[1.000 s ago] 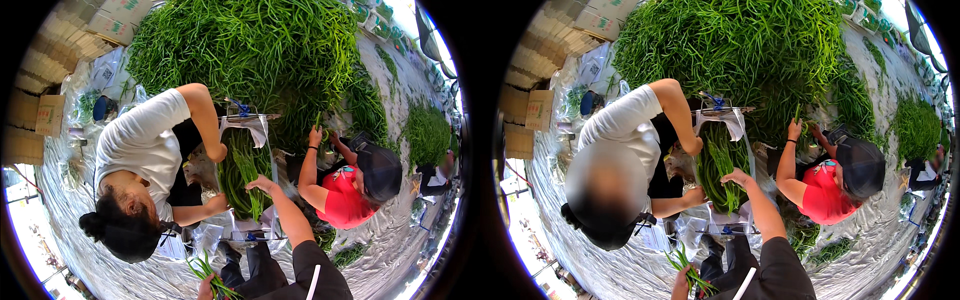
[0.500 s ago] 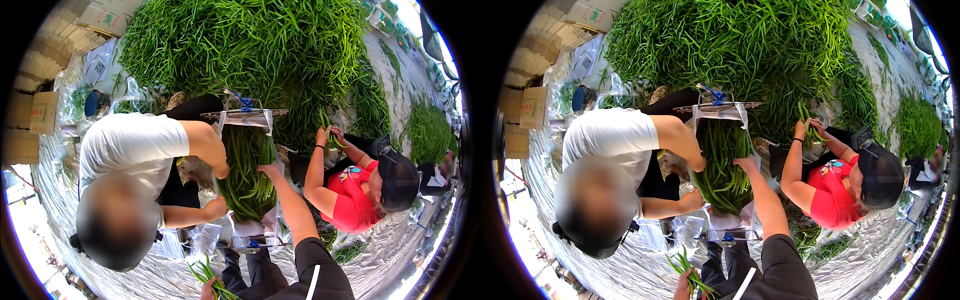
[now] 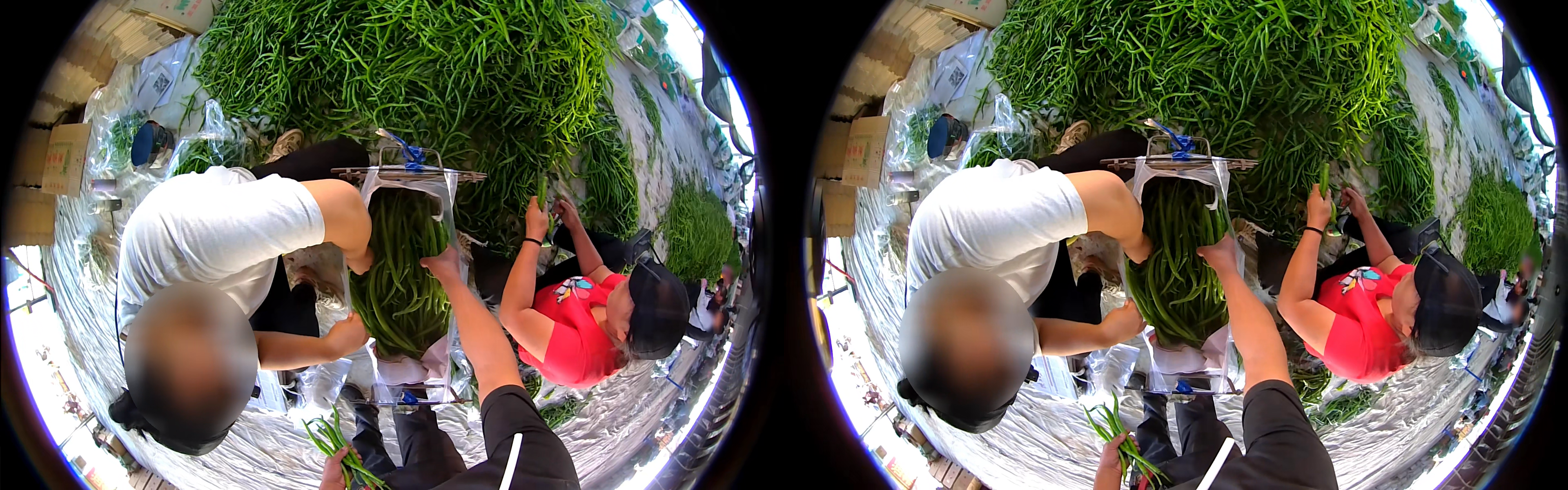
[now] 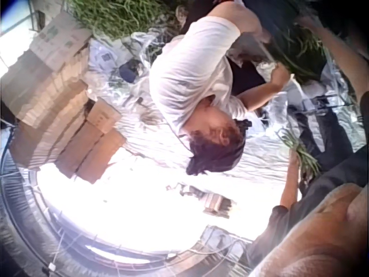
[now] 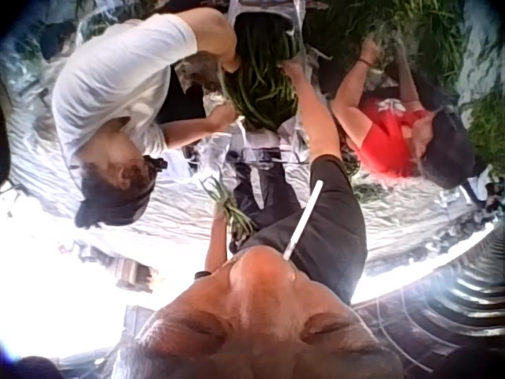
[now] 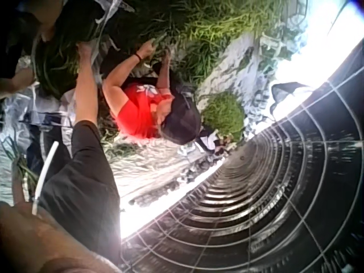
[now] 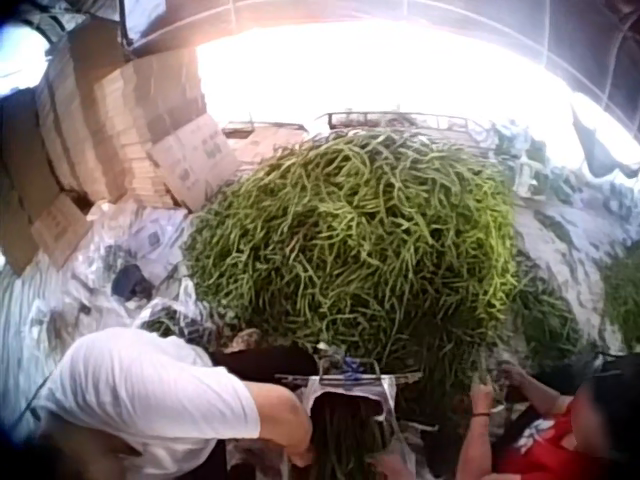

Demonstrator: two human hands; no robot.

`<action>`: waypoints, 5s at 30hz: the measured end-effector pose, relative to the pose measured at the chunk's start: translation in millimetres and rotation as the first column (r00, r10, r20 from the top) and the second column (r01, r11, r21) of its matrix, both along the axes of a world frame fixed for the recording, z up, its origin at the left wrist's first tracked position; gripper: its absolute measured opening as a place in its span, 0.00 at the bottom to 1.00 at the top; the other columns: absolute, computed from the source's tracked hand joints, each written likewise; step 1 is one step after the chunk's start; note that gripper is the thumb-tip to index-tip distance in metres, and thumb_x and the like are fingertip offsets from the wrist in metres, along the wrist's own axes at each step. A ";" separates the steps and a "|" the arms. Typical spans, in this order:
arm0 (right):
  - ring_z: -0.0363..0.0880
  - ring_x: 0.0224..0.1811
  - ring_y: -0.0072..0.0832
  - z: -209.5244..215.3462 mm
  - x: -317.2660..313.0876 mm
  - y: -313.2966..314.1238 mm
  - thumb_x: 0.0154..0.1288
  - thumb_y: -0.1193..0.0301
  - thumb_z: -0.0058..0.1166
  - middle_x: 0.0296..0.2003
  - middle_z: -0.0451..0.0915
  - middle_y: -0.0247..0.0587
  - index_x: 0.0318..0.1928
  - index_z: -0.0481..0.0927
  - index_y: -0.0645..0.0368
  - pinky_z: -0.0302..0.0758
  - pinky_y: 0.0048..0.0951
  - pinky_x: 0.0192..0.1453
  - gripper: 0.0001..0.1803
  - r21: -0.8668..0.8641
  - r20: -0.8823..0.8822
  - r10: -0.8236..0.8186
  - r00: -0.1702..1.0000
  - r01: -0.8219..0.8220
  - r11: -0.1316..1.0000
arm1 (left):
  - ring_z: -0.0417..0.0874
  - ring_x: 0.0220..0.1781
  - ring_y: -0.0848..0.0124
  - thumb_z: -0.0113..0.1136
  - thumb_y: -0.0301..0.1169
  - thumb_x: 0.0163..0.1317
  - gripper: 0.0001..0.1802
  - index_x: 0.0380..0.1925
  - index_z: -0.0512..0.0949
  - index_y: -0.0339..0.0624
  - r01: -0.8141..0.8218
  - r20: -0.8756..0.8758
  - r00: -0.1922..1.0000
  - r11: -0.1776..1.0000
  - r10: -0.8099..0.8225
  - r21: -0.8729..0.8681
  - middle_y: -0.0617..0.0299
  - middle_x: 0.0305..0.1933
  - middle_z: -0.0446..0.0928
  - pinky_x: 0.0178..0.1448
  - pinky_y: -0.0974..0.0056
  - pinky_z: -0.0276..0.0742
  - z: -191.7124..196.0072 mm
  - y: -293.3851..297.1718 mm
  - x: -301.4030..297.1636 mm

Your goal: The person picks up bundles of green beans, places them on a digital scale to weigh, and then transfers them into a plastic bag. The person repeats this process multiple times while other workers sort beans in the background.

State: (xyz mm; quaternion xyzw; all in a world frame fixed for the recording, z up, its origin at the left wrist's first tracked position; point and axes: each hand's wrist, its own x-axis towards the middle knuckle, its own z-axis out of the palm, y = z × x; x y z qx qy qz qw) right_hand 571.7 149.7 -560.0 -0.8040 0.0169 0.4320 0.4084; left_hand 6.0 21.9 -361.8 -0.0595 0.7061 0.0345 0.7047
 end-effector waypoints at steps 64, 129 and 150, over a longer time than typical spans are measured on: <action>0.74 0.26 0.22 215.5 -241.8 -168.6 0.68 0.56 0.56 0.20 0.77 0.38 0.29 0.79 0.65 0.71 0.29 0.31 0.22 0.058 0.206 0.253 0.945 -0.270 0.961 | 0.84 0.37 0.63 0.71 0.30 0.53 0.24 0.49 0.75 0.34 0.364 0.499 0.769 0.915 -0.399 0.172 0.54 0.37 0.80 0.45 0.60 0.81 73.2 19.3 24.2; 0.83 0.43 0.38 332.4 -328.6 -247.7 0.68 0.53 0.54 0.40 0.85 0.48 0.48 0.79 0.64 0.76 0.39 0.50 0.24 0.309 0.146 0.240 0.960 -0.275 0.911 | 0.83 0.43 0.65 0.67 0.22 0.51 0.22 0.48 0.77 0.37 0.571 0.652 0.213 0.634 -0.728 0.521 0.57 0.42 0.81 0.50 0.59 0.80 133.4 18.1 137.5; 0.84 0.37 0.44 77.7 -176.8 -117.4 0.64 0.59 0.55 0.38 0.85 0.50 0.41 0.84 0.58 0.79 0.36 0.41 0.16 -0.174 0.219 0.968 0.125 -0.971 0.165 | 0.86 0.38 0.66 0.70 0.31 0.57 0.20 0.45 0.76 0.33 0.667 0.471 0.396 0.599 -0.788 0.443 0.55 0.37 0.82 0.45 0.61 0.83 61.4 103.6 260.4</action>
